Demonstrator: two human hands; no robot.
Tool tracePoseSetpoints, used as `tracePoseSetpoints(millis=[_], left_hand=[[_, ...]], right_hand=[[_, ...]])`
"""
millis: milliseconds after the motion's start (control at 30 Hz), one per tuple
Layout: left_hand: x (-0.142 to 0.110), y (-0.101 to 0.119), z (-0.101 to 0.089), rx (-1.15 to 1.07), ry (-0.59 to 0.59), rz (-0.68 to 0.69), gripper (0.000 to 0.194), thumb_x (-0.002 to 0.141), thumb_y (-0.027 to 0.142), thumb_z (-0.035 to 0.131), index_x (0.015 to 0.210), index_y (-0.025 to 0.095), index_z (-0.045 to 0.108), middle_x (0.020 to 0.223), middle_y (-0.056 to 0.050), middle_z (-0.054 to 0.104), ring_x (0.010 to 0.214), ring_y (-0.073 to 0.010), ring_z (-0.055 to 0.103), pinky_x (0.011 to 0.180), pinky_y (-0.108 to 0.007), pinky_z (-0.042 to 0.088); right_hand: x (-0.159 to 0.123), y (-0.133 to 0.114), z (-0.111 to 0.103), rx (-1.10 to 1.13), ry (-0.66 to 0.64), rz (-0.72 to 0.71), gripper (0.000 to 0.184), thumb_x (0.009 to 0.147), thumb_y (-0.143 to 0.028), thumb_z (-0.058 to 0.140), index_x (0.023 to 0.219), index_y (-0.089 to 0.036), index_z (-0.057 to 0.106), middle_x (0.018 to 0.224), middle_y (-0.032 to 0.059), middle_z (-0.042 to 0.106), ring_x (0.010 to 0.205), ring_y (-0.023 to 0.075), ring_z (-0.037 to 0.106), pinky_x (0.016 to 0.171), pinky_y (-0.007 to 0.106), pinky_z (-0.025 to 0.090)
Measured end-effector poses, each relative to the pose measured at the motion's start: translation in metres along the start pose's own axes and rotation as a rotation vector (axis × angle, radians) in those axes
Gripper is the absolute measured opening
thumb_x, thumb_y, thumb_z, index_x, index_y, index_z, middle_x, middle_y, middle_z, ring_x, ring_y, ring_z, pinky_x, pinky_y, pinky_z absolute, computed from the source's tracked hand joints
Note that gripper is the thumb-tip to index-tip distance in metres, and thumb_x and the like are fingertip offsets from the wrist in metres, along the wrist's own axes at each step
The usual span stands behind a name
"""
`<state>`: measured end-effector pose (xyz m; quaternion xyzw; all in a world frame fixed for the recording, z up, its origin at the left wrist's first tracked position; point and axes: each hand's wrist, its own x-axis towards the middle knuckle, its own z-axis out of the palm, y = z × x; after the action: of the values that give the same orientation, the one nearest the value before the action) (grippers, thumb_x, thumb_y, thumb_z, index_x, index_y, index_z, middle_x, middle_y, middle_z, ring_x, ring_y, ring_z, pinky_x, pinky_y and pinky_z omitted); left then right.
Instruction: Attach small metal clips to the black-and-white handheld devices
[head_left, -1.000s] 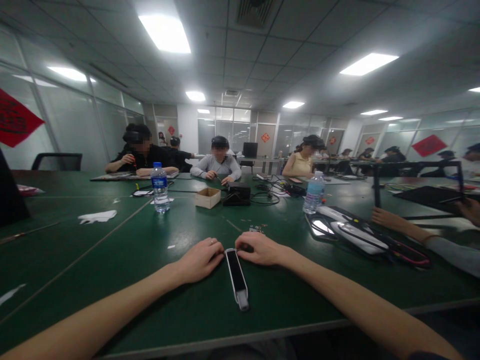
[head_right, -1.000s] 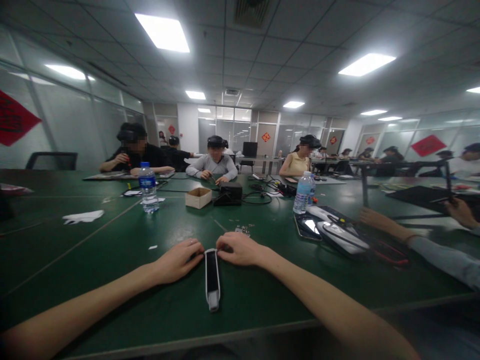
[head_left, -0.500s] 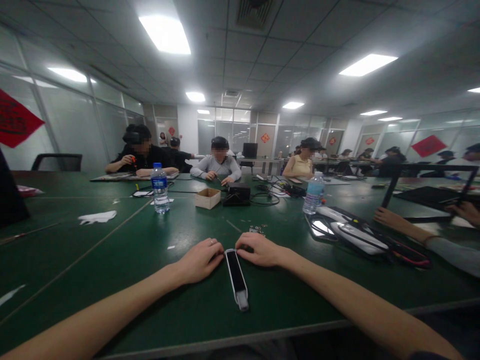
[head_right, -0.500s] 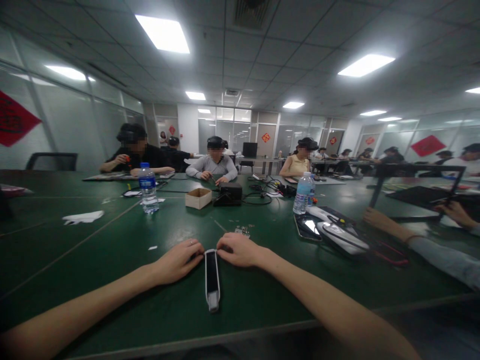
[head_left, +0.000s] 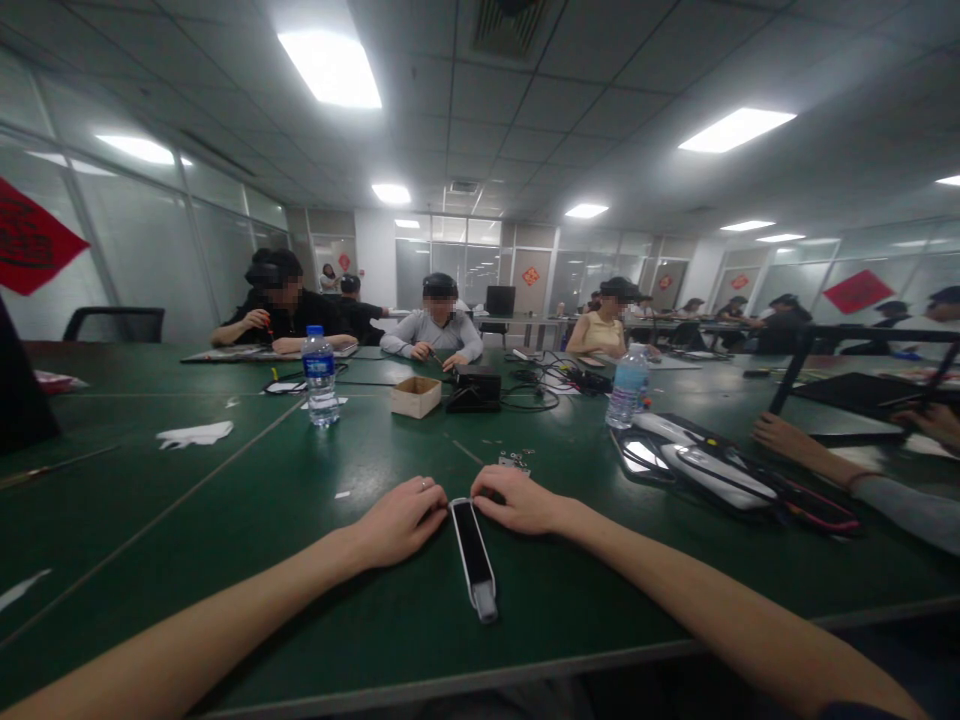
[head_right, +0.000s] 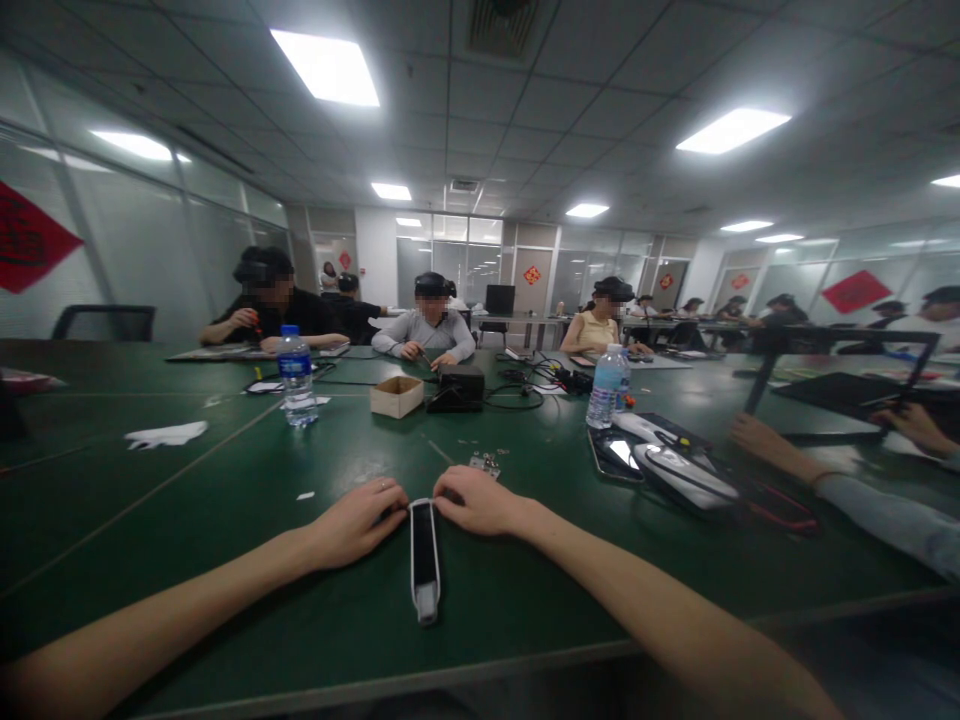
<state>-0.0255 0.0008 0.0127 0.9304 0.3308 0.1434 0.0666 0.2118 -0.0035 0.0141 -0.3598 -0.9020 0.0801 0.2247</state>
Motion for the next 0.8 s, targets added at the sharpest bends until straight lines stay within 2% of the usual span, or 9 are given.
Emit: tracePoseSetpoints(millis=[800], left_hand=[[-0.0001,0.0005,-0.0012,0.0,-0.015,-0.009,0.017,0.097,0.026,0.043,0.097,0.019,0.058,0.096,-0.006,0.059,0.088,-0.0199,0.055,0.076,-0.031,0.045]], right_hand=[[0.0008,0.0006,-0.001,0.071,-0.021,0.086,0.012,0.09,-0.024,0.055,0.086,-0.015,0.063,0.086,0.0045,0.062,0.077,0.015,0.056,0.073,0.027,0.046]])
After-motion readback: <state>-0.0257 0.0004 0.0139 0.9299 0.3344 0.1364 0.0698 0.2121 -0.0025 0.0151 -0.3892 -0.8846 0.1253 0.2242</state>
